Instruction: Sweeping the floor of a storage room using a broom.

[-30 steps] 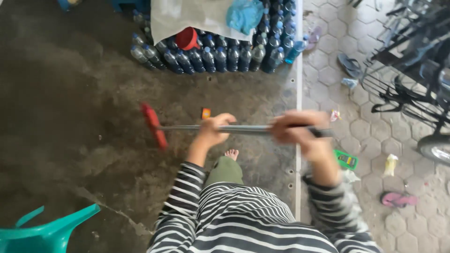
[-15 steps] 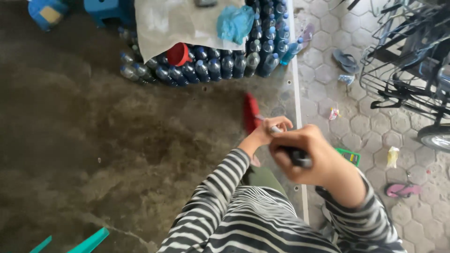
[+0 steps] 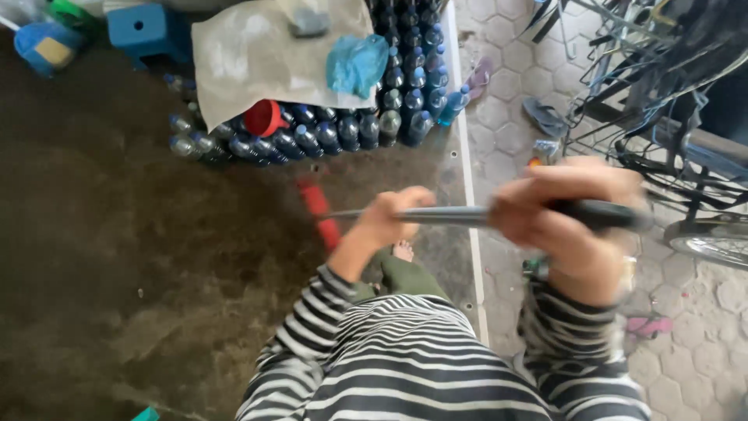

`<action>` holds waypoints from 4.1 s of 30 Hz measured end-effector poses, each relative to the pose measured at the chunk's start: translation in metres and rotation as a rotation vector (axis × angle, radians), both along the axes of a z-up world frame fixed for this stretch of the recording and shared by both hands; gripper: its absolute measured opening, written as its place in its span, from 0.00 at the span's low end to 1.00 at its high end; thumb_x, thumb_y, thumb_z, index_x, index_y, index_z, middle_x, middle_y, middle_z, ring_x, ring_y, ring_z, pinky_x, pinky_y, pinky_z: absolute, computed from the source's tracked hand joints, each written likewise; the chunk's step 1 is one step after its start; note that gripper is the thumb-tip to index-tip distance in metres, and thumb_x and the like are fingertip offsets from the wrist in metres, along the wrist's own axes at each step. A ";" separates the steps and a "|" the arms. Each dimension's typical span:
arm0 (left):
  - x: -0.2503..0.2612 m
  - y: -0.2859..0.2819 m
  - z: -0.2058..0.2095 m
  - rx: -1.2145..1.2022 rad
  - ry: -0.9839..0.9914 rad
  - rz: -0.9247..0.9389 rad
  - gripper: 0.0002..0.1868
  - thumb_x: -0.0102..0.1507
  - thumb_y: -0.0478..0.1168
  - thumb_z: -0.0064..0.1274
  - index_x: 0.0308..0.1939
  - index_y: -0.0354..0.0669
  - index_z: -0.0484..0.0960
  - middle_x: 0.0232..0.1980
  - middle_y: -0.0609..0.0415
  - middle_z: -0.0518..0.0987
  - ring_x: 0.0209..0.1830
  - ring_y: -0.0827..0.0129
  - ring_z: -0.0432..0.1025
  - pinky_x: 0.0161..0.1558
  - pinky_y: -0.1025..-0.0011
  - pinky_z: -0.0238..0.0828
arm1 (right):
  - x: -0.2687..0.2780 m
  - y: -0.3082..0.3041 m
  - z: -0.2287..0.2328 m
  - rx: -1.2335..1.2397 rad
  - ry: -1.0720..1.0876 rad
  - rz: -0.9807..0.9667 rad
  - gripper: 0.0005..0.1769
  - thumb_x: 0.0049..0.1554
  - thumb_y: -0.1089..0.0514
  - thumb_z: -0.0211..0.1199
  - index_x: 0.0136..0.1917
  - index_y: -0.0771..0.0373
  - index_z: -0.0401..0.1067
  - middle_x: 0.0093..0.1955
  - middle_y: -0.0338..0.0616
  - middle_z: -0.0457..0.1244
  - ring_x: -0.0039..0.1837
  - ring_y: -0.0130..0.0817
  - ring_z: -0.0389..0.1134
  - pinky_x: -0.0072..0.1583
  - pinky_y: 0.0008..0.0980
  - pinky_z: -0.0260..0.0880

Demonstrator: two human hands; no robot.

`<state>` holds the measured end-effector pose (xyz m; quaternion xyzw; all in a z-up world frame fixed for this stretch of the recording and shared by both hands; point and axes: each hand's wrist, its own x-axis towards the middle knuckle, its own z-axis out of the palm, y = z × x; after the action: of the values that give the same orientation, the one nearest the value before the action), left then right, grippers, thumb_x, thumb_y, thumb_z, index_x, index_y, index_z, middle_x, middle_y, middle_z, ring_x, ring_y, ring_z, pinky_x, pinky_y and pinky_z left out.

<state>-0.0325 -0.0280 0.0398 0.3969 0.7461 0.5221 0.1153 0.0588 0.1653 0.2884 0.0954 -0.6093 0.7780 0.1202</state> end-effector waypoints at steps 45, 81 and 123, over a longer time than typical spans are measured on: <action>0.054 -0.004 -0.084 -0.200 -0.147 -0.428 0.22 0.51 0.28 0.47 0.46 0.51 0.84 0.44 0.51 0.85 0.45 0.52 0.80 0.48 0.61 0.76 | 0.078 -0.080 -0.036 0.510 -0.332 -0.169 0.08 0.52 0.60 0.55 0.37 0.66 0.73 0.28 0.38 0.63 0.31 0.24 0.64 0.37 0.26 0.64; 0.206 0.013 -0.087 -0.249 -0.056 -0.113 0.10 0.50 0.33 0.59 0.35 0.48 0.82 0.32 0.51 0.83 0.35 0.55 0.79 0.37 0.61 0.76 | 0.233 -0.026 -0.065 0.392 -0.248 -0.015 0.08 0.52 0.61 0.54 0.40 0.67 0.72 0.31 0.40 0.64 0.32 0.27 0.65 0.38 0.27 0.65; 0.074 -0.287 -0.017 0.103 0.222 0.895 0.11 0.55 0.30 0.51 0.40 0.46 0.79 0.24 0.52 0.78 0.24 0.59 0.76 0.28 0.64 0.69 | 0.018 -0.315 0.017 0.548 0.532 0.788 0.17 0.39 0.73 0.51 0.41 0.65 0.75 0.35 0.41 0.65 0.35 0.38 0.69 0.41 0.34 0.69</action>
<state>0.0415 -0.3153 0.0229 0.0944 0.8248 0.5114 -0.2220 0.0765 -0.1500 0.3058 0.5378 -0.6563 0.5257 -0.0597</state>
